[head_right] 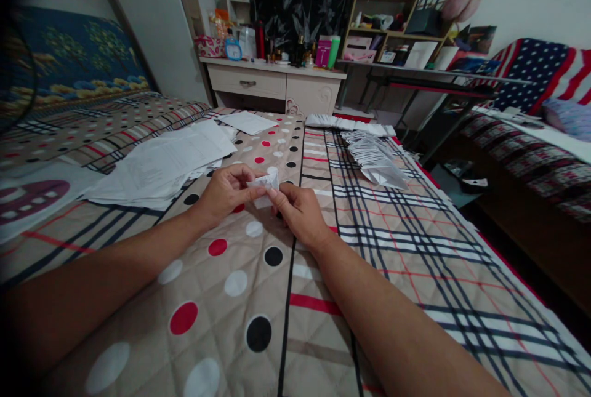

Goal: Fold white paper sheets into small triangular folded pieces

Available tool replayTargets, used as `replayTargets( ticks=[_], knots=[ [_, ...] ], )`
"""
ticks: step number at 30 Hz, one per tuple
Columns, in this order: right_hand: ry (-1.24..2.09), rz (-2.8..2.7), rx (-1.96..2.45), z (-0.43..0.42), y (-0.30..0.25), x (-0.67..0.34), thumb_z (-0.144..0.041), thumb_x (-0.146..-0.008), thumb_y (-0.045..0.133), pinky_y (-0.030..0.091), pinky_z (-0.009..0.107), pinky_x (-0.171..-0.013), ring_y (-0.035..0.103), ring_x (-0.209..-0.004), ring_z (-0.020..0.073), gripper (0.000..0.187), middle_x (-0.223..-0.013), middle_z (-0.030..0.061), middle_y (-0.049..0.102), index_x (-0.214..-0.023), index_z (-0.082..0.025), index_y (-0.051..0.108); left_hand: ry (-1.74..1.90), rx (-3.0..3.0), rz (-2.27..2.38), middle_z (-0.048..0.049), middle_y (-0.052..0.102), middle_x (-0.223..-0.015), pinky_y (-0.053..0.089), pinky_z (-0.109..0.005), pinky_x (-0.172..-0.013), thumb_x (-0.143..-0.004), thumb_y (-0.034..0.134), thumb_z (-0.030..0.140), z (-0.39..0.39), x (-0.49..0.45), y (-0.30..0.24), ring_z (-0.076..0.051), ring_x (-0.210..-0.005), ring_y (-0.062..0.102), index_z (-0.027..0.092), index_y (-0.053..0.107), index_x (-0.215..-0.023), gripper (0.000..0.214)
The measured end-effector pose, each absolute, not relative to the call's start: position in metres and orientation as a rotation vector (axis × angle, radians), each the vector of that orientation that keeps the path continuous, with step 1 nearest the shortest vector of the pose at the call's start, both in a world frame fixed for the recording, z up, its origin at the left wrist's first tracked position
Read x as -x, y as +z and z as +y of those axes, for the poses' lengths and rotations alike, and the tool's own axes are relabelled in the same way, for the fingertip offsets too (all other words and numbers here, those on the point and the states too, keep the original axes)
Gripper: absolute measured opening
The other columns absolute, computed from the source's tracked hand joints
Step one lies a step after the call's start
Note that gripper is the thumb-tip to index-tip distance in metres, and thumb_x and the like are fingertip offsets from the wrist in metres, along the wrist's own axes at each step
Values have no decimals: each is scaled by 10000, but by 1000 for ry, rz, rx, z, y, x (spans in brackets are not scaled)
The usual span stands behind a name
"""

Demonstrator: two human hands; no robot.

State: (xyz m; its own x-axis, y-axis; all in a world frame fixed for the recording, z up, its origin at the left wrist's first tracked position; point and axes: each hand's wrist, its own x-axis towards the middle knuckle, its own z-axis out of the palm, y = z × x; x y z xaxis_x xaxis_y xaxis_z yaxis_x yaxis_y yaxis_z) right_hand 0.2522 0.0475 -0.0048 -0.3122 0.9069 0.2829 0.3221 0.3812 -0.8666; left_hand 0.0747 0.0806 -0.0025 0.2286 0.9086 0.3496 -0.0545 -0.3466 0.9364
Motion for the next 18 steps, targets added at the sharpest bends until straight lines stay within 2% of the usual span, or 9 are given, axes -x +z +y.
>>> replayTargets(
  ticks=[4,9,12,14,18],
  knots=[
    [870,-1874,1075,46,-4,-252,-563,-913,452,323,224,-469,458,-477,92,474,-570,-13,531,-704,-160,584,1256,-1529,825,-9,664,-756,506,-257,-658,-592,822,324,79,-74,-2,-145,-723,633,164,489,-652,375],
    [667,-1953,1158,48,-6,-250,-510,-824,618,305,227,-493,443,-546,103,353,-622,-14,545,-755,-164,593,1320,-1540,852,26,606,-684,487,-236,-629,-564,845,339,78,-77,-3,-115,-657,589,164,497,-645,398],
    [641,-1928,1203,48,-7,-249,-476,-866,567,291,228,-480,437,-528,103,345,-591,-9,541,-714,-167,573,1355,-1576,864,43,576,-632,458,-214,-570,-555,850,325,79,-78,-4,-94,-590,550,162,510,-636,386],
    [681,-1897,1220,48,-6,-249,-481,-887,532,288,228,-467,434,-502,101,373,-556,-9,529,-686,-169,560,1353,-1607,836,11,635,-702,477,-224,-599,-550,851,314,80,-77,-4,-117,-655,595,159,522,-641,374],
    [817,-1845,1172,47,-7,-250,-491,-908,505,313,220,-464,467,-496,100,378,-584,-3,563,-733,-166,583,1315,-1647,748,-78,713,-963,524,-284,-769,-619,812,292,79,-76,-3,-186,-902,665,146,592,-728,285]
  ],
)
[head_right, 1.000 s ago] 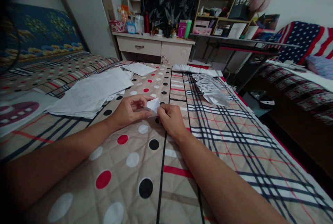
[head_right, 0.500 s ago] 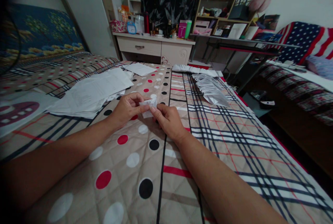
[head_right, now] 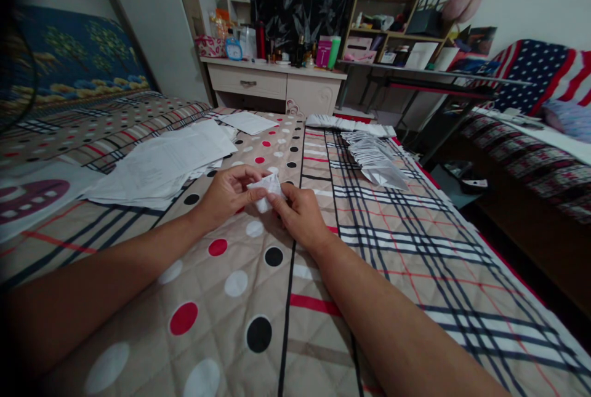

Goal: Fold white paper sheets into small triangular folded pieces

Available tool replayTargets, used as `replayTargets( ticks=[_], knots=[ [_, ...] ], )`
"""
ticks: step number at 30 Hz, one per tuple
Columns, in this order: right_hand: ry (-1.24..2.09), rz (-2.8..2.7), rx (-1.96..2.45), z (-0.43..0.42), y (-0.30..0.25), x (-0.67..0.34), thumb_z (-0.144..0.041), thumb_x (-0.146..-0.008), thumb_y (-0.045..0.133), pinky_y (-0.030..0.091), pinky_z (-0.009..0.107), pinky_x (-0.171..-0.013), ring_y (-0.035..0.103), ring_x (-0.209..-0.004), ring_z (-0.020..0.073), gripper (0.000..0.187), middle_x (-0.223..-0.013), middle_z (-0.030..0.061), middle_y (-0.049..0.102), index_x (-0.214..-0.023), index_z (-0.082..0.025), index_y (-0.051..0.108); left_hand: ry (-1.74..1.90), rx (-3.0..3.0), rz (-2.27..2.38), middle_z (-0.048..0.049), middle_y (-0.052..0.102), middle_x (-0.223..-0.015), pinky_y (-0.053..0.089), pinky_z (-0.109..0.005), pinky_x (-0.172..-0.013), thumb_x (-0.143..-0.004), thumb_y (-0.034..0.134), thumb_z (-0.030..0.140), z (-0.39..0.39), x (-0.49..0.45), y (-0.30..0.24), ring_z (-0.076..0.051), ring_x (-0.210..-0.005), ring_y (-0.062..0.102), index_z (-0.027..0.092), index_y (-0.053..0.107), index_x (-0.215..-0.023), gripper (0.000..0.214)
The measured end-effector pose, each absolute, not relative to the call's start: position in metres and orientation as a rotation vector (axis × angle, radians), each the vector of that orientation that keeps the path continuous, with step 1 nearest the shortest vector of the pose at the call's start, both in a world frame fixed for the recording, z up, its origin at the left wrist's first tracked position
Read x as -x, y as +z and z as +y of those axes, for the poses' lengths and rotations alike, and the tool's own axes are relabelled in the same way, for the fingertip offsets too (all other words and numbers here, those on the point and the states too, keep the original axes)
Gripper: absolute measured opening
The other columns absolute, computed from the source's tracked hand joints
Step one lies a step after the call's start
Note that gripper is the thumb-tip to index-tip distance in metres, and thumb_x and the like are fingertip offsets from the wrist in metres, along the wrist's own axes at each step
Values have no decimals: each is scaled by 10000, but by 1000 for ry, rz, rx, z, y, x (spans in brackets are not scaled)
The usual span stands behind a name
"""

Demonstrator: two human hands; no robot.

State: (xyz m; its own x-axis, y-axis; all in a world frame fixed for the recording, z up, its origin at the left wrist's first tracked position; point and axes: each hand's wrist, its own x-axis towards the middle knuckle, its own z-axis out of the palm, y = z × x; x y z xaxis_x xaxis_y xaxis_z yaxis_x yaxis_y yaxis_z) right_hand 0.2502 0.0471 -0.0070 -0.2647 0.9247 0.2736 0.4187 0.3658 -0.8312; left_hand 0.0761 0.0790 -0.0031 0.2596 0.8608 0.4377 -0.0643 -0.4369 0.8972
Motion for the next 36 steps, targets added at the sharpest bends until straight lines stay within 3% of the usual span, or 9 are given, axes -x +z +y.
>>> replayTargets(
  ticks=[8,16,27,30,33,36],
  knots=[
    [880,-1874,1113,47,-7,-251,-528,-906,500,327,220,-460,476,-478,100,413,-569,-9,558,-699,-175,561,1302,-1608,778,-105,743,-985,517,-365,-906,-708,757,324,73,-77,0,-239,-986,684,145,675,-698,197],
    [813,-1934,1102,46,-7,-249,-477,-920,501,311,222,-460,451,-459,96,380,-529,-21,537,-672,-191,512,1394,-1624,845,-61,743,-777,548,-292,-711,-699,762,287,70,-78,2,-204,-795,705,153,660,-633,181],
    [800,-1927,1119,45,-6,-248,-476,-920,500,321,224,-463,480,-466,102,389,-543,-12,567,-654,-193,506,1446,-1817,929,-32,684,-677,522,-241,-616,-734,726,291,69,-79,3,-132,-637,634,150,605,-632,212],
    [779,-1916,1137,45,-6,-249,-476,-922,493,311,226,-458,461,-451,100,408,-501,-20,533,-624,-197,487,1445,-1715,913,-15,689,-691,519,-217,-598,-691,768,290,70,-80,1,-123,-628,644,148,623,-768,217],
    [748,-1919,1158,45,-7,-249,-476,-918,497,305,229,-459,462,-459,103,409,-511,-16,543,-618,-200,474,1376,-1644,899,-28,722,-758,534,-221,-611,-682,775,295,71,-81,0,-137,-660,672,143,638,-974,357],
    [708,-1951,1174,46,-8,-249,-459,-918,494,304,230,-471,460,-474,104,399,-526,-15,546,-617,-200,464,1344,-1678,933,-56,740,-799,551,-252,-658,-714,736,317,71,-80,2,-162,-707,684,135,702,-876,246]
  ],
)
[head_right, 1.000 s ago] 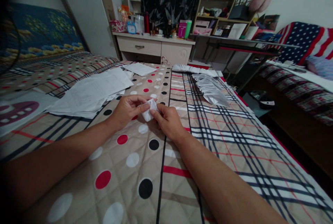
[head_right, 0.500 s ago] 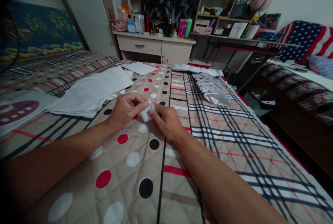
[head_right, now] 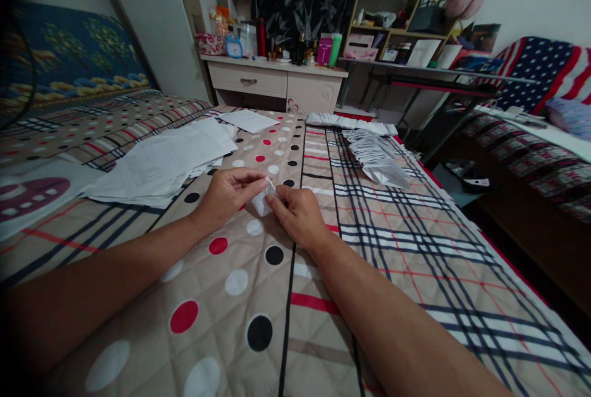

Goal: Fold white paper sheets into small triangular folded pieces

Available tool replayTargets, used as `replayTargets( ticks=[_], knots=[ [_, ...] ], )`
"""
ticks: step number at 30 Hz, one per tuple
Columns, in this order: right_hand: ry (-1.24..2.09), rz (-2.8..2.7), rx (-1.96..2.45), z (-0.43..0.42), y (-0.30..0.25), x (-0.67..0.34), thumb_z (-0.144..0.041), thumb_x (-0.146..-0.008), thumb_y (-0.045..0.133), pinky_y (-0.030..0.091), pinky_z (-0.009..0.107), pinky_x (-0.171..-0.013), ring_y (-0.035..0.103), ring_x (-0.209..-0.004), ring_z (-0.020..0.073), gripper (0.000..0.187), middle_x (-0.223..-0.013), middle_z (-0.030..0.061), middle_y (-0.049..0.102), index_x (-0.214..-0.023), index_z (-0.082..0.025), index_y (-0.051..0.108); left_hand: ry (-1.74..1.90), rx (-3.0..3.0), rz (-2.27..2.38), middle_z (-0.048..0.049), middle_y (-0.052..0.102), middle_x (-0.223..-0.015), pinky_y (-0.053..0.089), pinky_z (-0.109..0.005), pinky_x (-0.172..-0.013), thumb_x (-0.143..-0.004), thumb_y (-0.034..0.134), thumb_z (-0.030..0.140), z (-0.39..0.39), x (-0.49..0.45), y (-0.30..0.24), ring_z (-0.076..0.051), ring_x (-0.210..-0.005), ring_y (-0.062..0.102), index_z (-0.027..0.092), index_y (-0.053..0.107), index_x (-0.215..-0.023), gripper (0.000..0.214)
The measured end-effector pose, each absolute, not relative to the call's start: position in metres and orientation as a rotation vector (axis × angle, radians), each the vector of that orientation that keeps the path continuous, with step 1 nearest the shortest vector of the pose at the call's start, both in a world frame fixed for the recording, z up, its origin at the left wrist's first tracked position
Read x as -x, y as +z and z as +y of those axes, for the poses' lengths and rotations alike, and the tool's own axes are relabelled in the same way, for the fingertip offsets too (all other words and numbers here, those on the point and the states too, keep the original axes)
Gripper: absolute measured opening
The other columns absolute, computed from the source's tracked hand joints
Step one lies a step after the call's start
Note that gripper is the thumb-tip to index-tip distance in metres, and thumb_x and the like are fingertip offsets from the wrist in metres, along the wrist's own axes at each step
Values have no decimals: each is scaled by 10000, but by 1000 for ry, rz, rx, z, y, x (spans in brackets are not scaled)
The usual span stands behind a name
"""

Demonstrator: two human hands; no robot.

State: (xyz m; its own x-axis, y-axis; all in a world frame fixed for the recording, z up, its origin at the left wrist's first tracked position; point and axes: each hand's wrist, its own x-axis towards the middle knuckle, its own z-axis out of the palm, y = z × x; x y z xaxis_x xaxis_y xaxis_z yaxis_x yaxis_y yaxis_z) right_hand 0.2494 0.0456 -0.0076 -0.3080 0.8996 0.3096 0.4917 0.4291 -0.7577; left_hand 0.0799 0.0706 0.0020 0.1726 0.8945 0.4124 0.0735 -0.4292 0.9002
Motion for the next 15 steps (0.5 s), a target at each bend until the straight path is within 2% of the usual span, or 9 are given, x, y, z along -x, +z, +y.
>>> replayTargets(
  ticks=[3,6,10,13,15],
  knots=[
    [678,-2007,1171,46,-7,-249,-430,-917,495,297,233,-486,438,-486,102,385,-524,-23,512,-612,-198,462,1361,-1712,975,-43,735,-743,543,-265,-646,-705,726,289,69,-79,6,-163,-675,666,151,725,-742,143],
    [632,-2031,1151,46,-7,-248,-411,-900,522,284,237,-499,401,-502,97,378,-523,-35,450,-599,-194,452,1313,-1742,989,-13,688,-626,485,-236,-552,-690,704,233,65,-78,10,-132,-573,606,154,709,-658,86],
    [675,-1947,1109,48,-7,-246,-401,-832,620,300,234,-520,410,-559,99,305,-594,-32,472,-650,-180,514,1183,-1761,970,11,616,-536,400,-207,-468,-684,676,204,64,-78,9,-102,-495,531,149,674,-605,95],
    [875,-1778,1070,49,-6,-246,-426,-807,645,298,226,-481,400,-531,92,338,-569,-35,466,-623,-177,511,1158,-1757,930,-1,662,-621,444,-208,-517,-709,693,253,69,-79,4,-113,-564,581,152,686,-662,111],
    [994,-1610,1072,49,-5,-246,-447,-793,655,271,221,-417,383,-453,81,350,-522,-44,471,-620,-184,502,1185,-1686,907,-18,709,-747,494,-223,-585,-709,725,307,72,-80,0,-134,-660,633,157,709,-777,165]
  ],
)
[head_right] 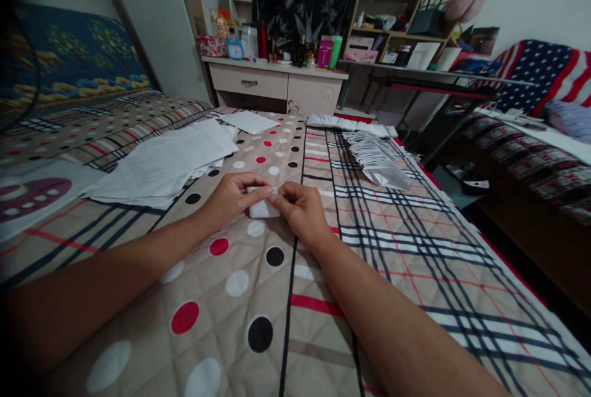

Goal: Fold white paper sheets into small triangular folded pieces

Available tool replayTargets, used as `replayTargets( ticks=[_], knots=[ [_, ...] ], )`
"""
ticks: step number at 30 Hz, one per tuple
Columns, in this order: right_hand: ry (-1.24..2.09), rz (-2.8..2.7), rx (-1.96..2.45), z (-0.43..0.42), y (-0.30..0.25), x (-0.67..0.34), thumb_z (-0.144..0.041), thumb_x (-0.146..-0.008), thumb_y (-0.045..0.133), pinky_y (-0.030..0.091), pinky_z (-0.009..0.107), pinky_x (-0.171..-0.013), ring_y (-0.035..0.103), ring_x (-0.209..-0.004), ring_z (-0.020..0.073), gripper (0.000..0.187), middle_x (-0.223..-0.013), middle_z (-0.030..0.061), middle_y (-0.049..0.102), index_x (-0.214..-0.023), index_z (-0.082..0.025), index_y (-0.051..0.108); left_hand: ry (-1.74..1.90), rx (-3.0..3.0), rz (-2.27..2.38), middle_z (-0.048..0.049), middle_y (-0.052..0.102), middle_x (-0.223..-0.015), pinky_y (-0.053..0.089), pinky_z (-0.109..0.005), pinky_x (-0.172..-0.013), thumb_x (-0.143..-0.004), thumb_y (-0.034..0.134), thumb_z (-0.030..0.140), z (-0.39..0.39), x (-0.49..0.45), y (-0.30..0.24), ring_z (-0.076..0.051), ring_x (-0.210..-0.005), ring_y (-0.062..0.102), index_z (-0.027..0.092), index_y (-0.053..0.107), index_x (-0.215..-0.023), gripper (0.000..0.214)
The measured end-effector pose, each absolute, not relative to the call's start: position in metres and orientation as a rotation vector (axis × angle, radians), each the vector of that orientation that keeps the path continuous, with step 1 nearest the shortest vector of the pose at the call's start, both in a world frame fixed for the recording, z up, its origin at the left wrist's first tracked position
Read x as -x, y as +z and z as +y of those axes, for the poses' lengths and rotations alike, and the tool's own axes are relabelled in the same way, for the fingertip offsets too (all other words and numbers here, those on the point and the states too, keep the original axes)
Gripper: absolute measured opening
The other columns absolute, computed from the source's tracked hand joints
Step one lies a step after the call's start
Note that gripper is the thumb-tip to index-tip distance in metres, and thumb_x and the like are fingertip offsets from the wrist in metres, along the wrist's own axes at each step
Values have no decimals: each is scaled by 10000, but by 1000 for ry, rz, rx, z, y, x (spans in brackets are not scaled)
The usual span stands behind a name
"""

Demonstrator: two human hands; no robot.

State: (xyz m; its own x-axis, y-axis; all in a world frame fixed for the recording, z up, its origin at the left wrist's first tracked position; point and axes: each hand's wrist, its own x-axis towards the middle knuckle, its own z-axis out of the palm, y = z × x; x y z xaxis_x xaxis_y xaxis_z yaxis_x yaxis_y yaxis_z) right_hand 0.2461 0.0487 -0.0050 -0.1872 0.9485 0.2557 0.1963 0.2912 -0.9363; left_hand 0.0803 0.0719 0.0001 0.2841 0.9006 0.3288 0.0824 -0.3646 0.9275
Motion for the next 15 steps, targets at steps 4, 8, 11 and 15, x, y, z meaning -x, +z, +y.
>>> replayTargets(
  ticks=[4,8,11,15],
  knots=[
    [1041,-1374,1061,48,-1,-247,-412,-780,669,252,205,-333,388,-342,69,334,-479,-54,504,-612,-197,477,1075,-1469,886,-39,715,-768,522,-232,-549,-684,761,454,73,-82,-4,-149,-641,661,145,698,-842,353],
    [1121,-1350,1019,47,-1,-246,-400,-757,690,285,188,-316,429,-329,72,332,-481,-48,538,-607,-193,479,1036,-1457,981,-9,649,-578,442,-184,-413,-653,783,476,72,-80,-1,-110,-466,596,136,676,-713,361],
    [1191,-1390,1045,48,-3,-245,-427,-764,682,299,179,-321,423,-333,66,351,-471,-42,543,-597,-184,492,1016,-1550,1030,10,609,-507,369,-168,-348,-645,790,450,72,-77,2,-97,-400,546,141,665,-659,333],
    [1181,-1485,1086,51,-7,-248,-448,-818,634,260,162,-333,370,-337,41,418,-431,-42,498,-543,-164,499,982,-1649,1047,40,538,-422,314,-162,-318,-628,801,424,75,-73,2,-75,-341,473,151,614,-560,337]
  ],
)
